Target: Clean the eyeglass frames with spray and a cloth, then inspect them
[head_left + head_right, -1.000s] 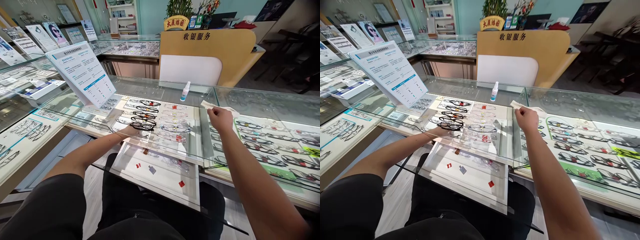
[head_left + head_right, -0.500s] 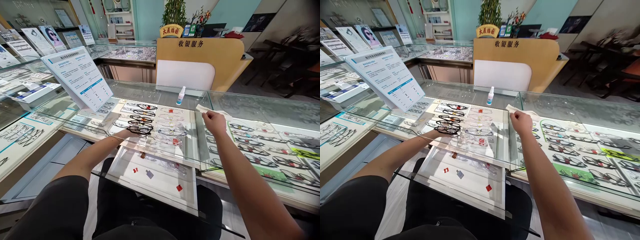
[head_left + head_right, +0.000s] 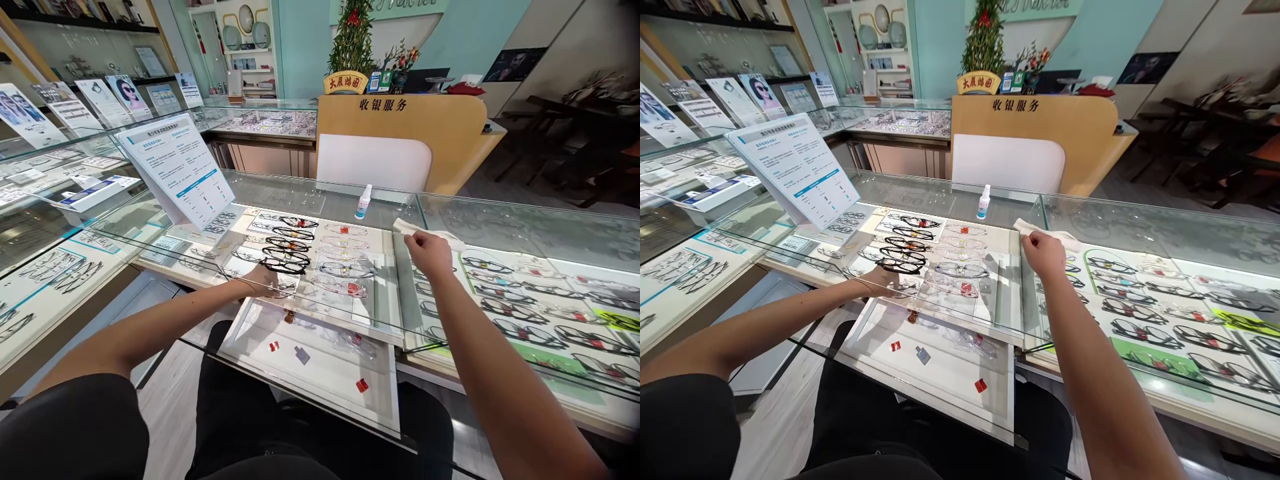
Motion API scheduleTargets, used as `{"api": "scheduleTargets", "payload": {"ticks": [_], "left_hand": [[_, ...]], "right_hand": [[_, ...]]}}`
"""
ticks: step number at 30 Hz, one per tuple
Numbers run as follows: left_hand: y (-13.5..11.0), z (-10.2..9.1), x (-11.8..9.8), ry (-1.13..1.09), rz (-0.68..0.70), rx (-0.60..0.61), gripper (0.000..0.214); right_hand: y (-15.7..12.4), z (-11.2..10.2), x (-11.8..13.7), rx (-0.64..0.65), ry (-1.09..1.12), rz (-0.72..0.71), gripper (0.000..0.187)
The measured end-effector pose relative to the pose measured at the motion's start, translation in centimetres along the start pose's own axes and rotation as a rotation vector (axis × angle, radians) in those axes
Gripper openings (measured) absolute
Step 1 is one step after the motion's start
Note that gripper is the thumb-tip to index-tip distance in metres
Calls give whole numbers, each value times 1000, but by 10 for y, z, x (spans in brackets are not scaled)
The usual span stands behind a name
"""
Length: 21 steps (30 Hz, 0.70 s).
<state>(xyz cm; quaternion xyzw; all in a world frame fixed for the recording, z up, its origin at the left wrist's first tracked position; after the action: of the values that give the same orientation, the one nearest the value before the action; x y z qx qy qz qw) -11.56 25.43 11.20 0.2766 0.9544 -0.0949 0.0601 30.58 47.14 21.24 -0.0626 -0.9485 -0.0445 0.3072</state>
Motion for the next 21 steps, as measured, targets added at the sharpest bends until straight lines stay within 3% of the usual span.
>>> {"api": "scheduleTargets", "payload": {"ticks": [6,9,12,16,18,21], "left_hand": [[-54,-35,-77,-141,36,146,7],[-81,-66,-116,-211,71,180,12],[-102,-107,-140,-221,108,161,14],[-118,-164,-132,-67,49,53,13],[-120,-184,-113,23,23,12,19],[-116,-200,-72,111,-25,-26,26]], "right_hand": [[1,1,-1,-2,-26,-1,34],[1,3,-2,4,-44,-5,36],[2,4,-3,13,-57,-9,37],[2,5,-2,5,-67,-17,37],[2,5,-2,-1,-63,-18,35],[2,4,-2,0,-46,-27,35]]}}
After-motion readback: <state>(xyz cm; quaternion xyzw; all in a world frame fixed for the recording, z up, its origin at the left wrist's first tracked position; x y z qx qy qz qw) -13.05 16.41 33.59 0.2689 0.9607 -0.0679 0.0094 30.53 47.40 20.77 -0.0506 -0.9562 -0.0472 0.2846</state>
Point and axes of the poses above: each hand's wrist, its own y-axis towards the middle knuckle, its own z-axis out of the palm, x = y × z, the point moved 5 cm from there along y, towards the middle knuckle, and after that the axes turned 13 degrees about z, right-handed, at the moved point
